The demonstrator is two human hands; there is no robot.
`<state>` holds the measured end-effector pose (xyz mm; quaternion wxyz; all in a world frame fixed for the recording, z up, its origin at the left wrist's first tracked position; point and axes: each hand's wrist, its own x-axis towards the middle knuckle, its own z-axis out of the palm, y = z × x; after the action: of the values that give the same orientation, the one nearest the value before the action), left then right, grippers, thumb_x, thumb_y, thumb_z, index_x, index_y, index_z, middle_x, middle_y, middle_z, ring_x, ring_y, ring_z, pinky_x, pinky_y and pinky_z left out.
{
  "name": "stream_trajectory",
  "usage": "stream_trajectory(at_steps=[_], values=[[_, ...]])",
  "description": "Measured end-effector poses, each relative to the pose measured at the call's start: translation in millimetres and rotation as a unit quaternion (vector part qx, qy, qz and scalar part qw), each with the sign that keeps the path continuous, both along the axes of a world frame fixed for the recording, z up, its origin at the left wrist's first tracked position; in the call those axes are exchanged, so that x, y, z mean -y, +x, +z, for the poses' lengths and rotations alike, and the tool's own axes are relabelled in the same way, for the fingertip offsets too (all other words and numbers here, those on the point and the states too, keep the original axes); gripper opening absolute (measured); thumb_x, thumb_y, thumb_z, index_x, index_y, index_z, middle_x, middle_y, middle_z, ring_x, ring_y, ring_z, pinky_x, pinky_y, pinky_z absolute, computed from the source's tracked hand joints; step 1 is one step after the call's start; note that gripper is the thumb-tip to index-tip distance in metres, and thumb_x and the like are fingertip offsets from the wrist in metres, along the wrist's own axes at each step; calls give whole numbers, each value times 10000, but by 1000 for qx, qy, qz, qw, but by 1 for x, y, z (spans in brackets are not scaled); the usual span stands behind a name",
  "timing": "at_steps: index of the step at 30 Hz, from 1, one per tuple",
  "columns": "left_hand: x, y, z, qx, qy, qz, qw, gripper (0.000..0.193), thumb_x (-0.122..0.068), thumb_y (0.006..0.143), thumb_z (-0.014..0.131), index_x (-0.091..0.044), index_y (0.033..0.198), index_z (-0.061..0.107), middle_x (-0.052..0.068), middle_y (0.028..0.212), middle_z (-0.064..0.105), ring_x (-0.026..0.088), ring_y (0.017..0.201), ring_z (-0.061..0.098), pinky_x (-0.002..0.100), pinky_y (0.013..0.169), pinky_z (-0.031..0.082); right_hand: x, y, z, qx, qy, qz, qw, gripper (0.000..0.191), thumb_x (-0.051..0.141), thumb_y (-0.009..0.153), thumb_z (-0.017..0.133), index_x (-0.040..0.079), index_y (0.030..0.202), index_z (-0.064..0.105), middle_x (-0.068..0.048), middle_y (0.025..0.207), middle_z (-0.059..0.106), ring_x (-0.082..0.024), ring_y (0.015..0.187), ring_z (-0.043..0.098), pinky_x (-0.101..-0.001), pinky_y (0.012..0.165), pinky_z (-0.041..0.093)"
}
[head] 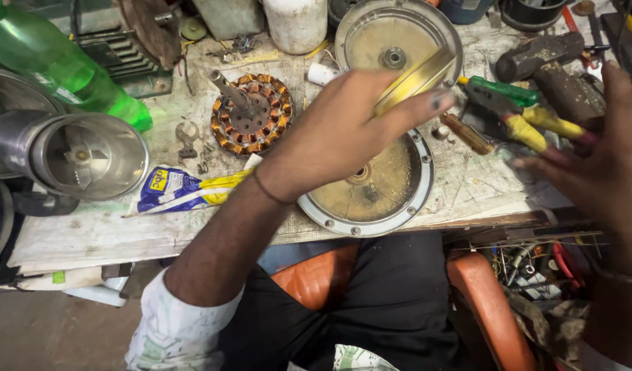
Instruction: The person rotates the central hub of a circular metal motor housing by hand to check its movement. They then apply a small amount of lubricant from a tube onto the hub and continue rotating it. Finally, they place a second motor housing on top of the first one.
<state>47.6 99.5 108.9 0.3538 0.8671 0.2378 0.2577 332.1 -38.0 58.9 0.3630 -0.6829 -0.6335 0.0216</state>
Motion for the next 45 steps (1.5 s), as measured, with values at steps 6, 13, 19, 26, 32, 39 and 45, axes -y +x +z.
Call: stream_trajectory(at_steps=[6,13,19,26,32,39,45], values=[[-43,71,-25,-100,295,53,949,463,-529,1004,609,-85,1050,732,53,719,678,159,611,676,412,628,585,-6,-30,6,360,87,-126,920,976,229,686,1013,-59,1415,432,-245,1151,739,-354,1004,719,-456,839,622],[-106,122,-69,-255,430,38,865,233,-346,898,739,-127,973,766,92,819,719,239,740,715,506,808,549,-44,-39,-7,247,45,76,965,732,74,779,880,-32,1384,482,-182,1074,752,-329,986,742,-474,812,565],[-116,122,-69,-254,411,106,869,482,-580,765,807,-130,937,786,104,963,732,289,1004,672,517,935,470,-46,-39,-18,175,27,101,979,719,54,856,844,-41,1438,432,-218,1122,741,-327,1035,740,-433,857,616],[-107,99,-66,-196,351,84,912,461,-141,618,860,-81,1061,748,173,1096,712,358,1056,686,486,800,577,-30,-71,-12,84,-127,37,988,818,257,904,826,-22,1495,334,-180,836,755,-268,690,745,-390,594,608],[-96,83,-55,-138,289,78,944,153,-8,914,661,-24,1052,724,208,1120,709,354,1108,701,439,917,588,-29,-89,-7,25,-103,30,994,869,225,840,827,-32,1499,323,-236,921,741,-277,642,730,-420,626,613],[-7,-15,-30,-14,266,109,958,396,-124,882,757,20,1217,605,202,1156,637,389,1089,636,484,898,542,-23,-82,-9,22,-108,10,994,811,93,817,835,-32,1459,356,-289,1272,665,-299,674,737,-429,657,619],[73,-73,-28,-37,279,-51,958,490,-331,744,769,-52,1133,666,121,1159,649,329,1155,617,429,991,498,-7,-63,2,-53,-60,194,978,585,-65,897,616,-16,1436,396,-198,1165,702,-262,1015,743,-359,867,634]])
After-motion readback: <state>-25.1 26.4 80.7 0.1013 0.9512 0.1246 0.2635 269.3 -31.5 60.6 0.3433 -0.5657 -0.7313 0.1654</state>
